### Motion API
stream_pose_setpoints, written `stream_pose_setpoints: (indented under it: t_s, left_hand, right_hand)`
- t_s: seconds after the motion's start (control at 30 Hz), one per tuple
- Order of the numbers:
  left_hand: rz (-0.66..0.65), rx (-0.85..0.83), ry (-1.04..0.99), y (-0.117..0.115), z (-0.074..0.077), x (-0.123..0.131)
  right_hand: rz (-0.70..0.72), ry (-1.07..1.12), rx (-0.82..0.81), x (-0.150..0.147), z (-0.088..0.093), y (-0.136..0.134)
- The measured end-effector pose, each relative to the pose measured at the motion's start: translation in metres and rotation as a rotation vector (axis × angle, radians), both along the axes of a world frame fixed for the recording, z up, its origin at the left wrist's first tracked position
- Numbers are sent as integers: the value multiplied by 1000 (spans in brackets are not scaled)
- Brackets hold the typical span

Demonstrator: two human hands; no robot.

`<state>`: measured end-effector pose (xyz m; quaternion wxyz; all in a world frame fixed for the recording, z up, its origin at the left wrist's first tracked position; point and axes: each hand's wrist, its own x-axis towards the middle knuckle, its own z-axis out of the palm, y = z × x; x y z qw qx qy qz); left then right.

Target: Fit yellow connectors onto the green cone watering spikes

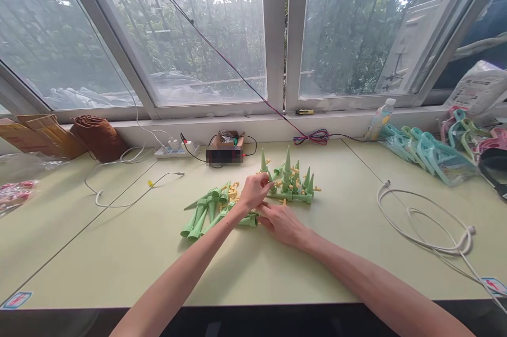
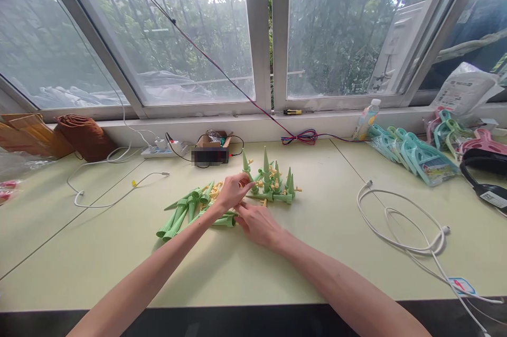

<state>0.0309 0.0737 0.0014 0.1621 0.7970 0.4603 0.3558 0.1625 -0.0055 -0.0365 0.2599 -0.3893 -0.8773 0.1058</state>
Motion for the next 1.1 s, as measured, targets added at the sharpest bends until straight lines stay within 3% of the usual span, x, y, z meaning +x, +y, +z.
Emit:
stream_pose_setpoints:
  t_s: [0.2,0.33,0.53,0.8,1.1]
  left_hand:
    - [-51,-47,38,2,1,-3]
    - [-94,-81,147,5,6,-23]
    - [80,-16,224,19,1,-51]
    - [114,-57,309,39,-16,-39]
    - [21,-110,357,17,-8,-37]
  right_hand:
    - [-12,-15,-6,1,1,0]
    - [-10,-15,-9,1,2,-1]
    - [13,5,-1,0,4,-5]
    - [-7,18,-9,1,6,-6]
    - [-3,41,-32,2,4,-4]
